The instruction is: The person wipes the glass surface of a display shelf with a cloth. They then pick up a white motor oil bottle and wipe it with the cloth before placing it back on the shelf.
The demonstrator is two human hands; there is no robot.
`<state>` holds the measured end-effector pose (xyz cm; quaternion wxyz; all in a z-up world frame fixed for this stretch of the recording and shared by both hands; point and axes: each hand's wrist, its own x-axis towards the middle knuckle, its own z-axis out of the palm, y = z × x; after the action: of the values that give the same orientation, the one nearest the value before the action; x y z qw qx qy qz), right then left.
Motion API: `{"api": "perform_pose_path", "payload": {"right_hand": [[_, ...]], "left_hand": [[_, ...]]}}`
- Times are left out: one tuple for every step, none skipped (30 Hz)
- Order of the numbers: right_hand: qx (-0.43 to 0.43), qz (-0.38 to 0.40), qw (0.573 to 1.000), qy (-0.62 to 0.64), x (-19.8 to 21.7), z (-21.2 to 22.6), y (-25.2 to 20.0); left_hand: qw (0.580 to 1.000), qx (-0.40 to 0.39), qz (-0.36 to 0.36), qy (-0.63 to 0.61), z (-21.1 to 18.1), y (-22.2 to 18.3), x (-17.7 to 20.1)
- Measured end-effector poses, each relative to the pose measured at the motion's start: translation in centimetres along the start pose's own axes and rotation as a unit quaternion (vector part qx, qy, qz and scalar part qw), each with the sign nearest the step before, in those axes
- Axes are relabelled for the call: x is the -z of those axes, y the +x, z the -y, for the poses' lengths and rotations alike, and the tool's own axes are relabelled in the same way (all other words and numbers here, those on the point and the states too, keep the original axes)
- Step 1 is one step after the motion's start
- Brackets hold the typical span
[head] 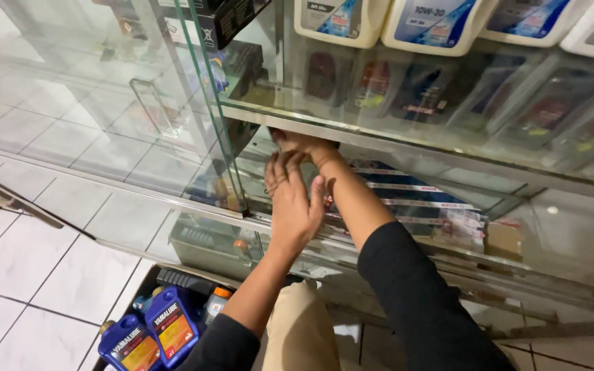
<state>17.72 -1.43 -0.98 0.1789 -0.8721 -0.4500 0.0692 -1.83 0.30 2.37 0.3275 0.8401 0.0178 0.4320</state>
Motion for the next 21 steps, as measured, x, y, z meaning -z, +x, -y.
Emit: {"api": "perform_pose_path", "payload": {"right_hand": [[0.023, -0.005, 1.000, 0.006, 0.0, 0.7, -0.6], [0.046, -0.010, 0.999, 0.012, 0.1, 1.4, -1.3], [0.065, -0.013, 0.998, 0.018, 0.0, 2.0, -2.4], [0.085, -0.017, 0.996, 0.025, -0.6, 2.3, -3.0], [0.103, -0.023, 0.994, 0.030, -0.8, 2.4, -3.7], [0.122, -0.029, 0.992, 0.034, -1.1, 2.4, -4.5], [0.140, -0.038, 0.989, 0.038, -0.9, 2.6, -5.5], [0.159, -0.046, 0.985, 0.042, -0.7, 2.8, -6.6], [0.179, -0.052, 0.981, 0.046, -0.7, 3.1, -7.8], [0.198, -0.057, 0.977, 0.051, -1.4, 2.2, -8.6], [0.218, -0.062, 0.972, 0.055, -2.4, 2.2, -11.0], [0.238, -0.067, 0.967, 0.059, -0.8, 3.0, -11.6], [0.233, -0.071, 0.968, 0.060, -0.4, 2.2, -13.8], [0.140, -0.076, 0.987, 0.038, 0.0, 1.4, -15.9], [0.044, -0.077, 0.996, 0.017, 0.1, 0.6, -18.3], [0.037, -0.077, 0.996, 0.019, 0.2, -0.2, -20.5], [0.017, -0.152, 0.988, 0.000, 0.7, -1.1, -22.3], [-0.003, -0.226, 0.974, -0.020, 1.3, -1.9, -24.2], [-0.006, -0.227, 0.974, -0.022, 2.3, -2.2, -26.3], [-0.063, -0.234, 0.969, -0.040, 3.3, -2.6, -28.4], [-0.122, -0.238, 0.962, -0.056, 4.2, -2.8, -30.6]], "left_hand": [[1.000, -0.002, 0.000, -0.001, 0.5, -0.2, -0.2], [0.999, -0.024, -0.027, 0.007, 1.0, -0.4, -0.5], [0.998, -0.045, -0.051, 0.014, 1.3, -0.9, -0.8], [0.998, -0.046, -0.048, 0.011, 1.5, -1.1, -0.7], [0.998, -0.042, -0.052, 0.010, 1.5, -1.2, -0.7], [0.998, -0.039, -0.056, 0.010, 1.5, -1.2, -0.9], [0.998, -0.044, -0.054, 0.004, 1.3, -1.2, -0.7], [0.998, -0.039, -0.053, 0.013, 1.1, -1.2, -0.6], [0.998, -0.031, -0.051, 0.023, 0.9, -1.3, -0.3], [0.998, -0.033, -0.049, 0.019, 0.7, -1.3, -0.1], [0.998, -0.039, -0.044, 0.018, 0.5, -1.4, 0.0], [0.998, -0.044, -0.038, 0.016, 0.3, -1.4, 0.1], [0.998, -0.047, -0.034, 0.013, 0.0, -1.3, -0.3], [0.998, -0.036, -0.022, 0.055, -0.2, -1.2, -0.7], [0.995, -0.021, -0.009, 0.096, -0.4, -1.4, -1.2], [0.995, -0.021, -0.004, 0.093, -1.0, -1.7, -1.8], [0.993, -0.039, 0.032, 0.108, -1.5, -1.6, -2.6], [0.989, -0.057, 0.067, 0.122, -2.1, -1.4, -3.3], [0.989, -0.059, 0.069, 0.118, -2.9, -1.5, -3.8], [0.986, -0.063, 0.093, 0.120, -3.7, -1.5, -4.3], [0.983, -0.066, 0.119, 0.121, -4.5, -1.7, -4.9]]}}
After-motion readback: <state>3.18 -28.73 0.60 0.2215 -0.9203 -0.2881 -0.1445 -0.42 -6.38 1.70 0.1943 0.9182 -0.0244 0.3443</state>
